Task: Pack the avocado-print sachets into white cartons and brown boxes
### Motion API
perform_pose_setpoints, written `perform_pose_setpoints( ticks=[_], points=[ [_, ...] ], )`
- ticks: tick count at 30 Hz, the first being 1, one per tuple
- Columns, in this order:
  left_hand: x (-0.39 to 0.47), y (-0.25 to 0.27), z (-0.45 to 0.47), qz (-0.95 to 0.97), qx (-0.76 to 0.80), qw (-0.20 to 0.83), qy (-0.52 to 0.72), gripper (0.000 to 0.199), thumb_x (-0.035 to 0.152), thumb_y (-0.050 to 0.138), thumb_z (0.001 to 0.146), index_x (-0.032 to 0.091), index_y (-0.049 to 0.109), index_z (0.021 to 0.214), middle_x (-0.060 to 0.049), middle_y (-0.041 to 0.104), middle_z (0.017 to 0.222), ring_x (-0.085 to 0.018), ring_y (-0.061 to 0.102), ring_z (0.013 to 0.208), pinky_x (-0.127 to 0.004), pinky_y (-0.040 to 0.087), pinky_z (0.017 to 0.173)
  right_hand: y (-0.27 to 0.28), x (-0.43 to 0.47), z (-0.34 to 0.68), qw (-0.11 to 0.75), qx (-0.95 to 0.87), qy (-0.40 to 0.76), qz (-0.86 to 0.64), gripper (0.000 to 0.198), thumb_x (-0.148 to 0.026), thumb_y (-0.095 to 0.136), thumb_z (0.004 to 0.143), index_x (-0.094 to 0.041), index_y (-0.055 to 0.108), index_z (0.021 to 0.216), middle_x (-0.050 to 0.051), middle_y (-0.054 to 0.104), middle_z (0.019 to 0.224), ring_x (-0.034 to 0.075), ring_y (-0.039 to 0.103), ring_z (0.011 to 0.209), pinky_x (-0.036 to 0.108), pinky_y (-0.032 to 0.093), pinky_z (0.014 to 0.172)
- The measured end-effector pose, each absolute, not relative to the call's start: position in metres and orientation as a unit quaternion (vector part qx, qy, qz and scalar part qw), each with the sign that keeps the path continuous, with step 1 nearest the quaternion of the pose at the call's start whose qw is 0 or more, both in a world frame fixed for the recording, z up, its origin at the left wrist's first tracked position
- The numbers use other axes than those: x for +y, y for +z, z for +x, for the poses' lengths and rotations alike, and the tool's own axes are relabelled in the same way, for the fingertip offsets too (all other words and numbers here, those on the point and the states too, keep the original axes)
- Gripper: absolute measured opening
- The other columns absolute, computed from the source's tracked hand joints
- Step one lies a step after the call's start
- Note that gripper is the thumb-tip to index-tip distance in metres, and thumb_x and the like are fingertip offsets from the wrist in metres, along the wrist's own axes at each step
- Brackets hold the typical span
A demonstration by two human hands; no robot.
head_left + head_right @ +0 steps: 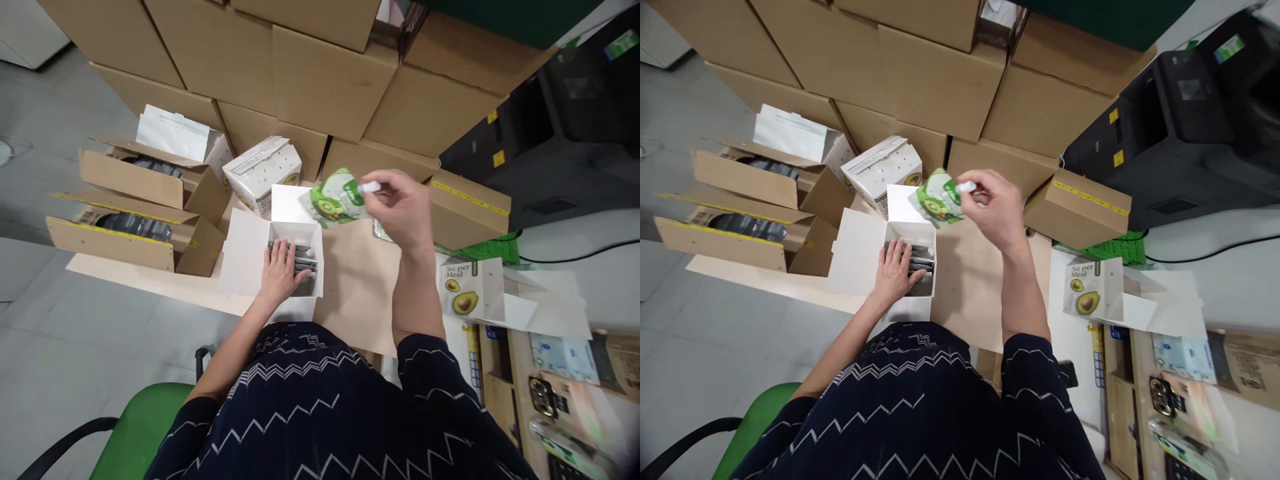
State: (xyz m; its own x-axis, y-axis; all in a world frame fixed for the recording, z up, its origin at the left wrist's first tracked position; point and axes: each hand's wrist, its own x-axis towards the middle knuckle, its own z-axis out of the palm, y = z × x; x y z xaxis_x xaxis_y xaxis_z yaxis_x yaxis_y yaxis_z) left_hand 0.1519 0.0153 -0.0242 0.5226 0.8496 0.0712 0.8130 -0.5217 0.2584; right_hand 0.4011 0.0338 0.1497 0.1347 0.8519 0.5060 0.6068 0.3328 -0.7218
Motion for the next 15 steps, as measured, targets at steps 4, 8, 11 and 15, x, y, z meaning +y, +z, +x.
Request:
perform_pose_setpoints(
  ticks=[4, 8, 11, 15],
  points=[
    [0.014, -0.023, 0.152, 0.868, 0.480, 0.089, 0.094, 0.078, 0.060, 0.049, 0.094, 0.005, 0.042, 0.150, -0.024, 0.036, 0.159, -0.041, 0.029, 0.150, -0.060, 0.020, 0.122, 0.126, 0.064, 0.364, 0.401, -0.734, 0.183, -0.517, 0.020, -0.019, 0.056, 0.087, -0.019, 0.071, 0.101, 0.005, 0.069, 0.103, 0.014, 0.065, 0.082, 0.029, 0.056, 0.077],
    [0.015, -0.023, 0.152, 0.866, 0.480, 0.094, 0.097, 0.079, 0.061, 0.048, 0.095, 0.004, 0.042, 0.149, -0.025, 0.036, 0.159, -0.041, 0.028, 0.150, -0.061, 0.019, 0.122, 0.082, 0.087, 0.335, 0.267, -0.788, 0.205, -0.515, 0.026, -0.008, 0.053, 0.082, -0.014, 0.072, 0.099, 0.009, 0.069, 0.102, 0.015, 0.063, 0.083, 0.027, 0.051, 0.081],
    [0.015, -0.024, 0.153, 0.864, 0.483, 0.101, 0.104, 0.079, 0.060, 0.049, 0.094, 0.006, 0.040, 0.150, -0.025, 0.035, 0.159, -0.041, 0.027, 0.151, -0.060, 0.018, 0.123, 0.055, 0.099, 0.321, 0.141, -0.809, 0.216, -0.529, 0.030, -0.003, 0.053, 0.079, -0.012, 0.073, 0.100, 0.011, 0.071, 0.103, 0.017, 0.064, 0.091, 0.026, 0.046, 0.085],
    [0.016, -0.027, 0.153, 0.863, 0.482, 0.104, 0.107, 0.079, 0.059, 0.050, 0.094, 0.007, 0.038, 0.152, -0.024, 0.033, 0.161, -0.041, 0.025, 0.152, -0.061, 0.018, 0.123, 0.039, 0.112, 0.308, -0.011, -0.813, 0.241, -0.529, 0.030, -0.006, 0.055, 0.084, -0.011, 0.073, 0.107, 0.013, 0.074, 0.112, 0.020, 0.066, 0.100, 0.025, 0.044, 0.084]
  ],
)
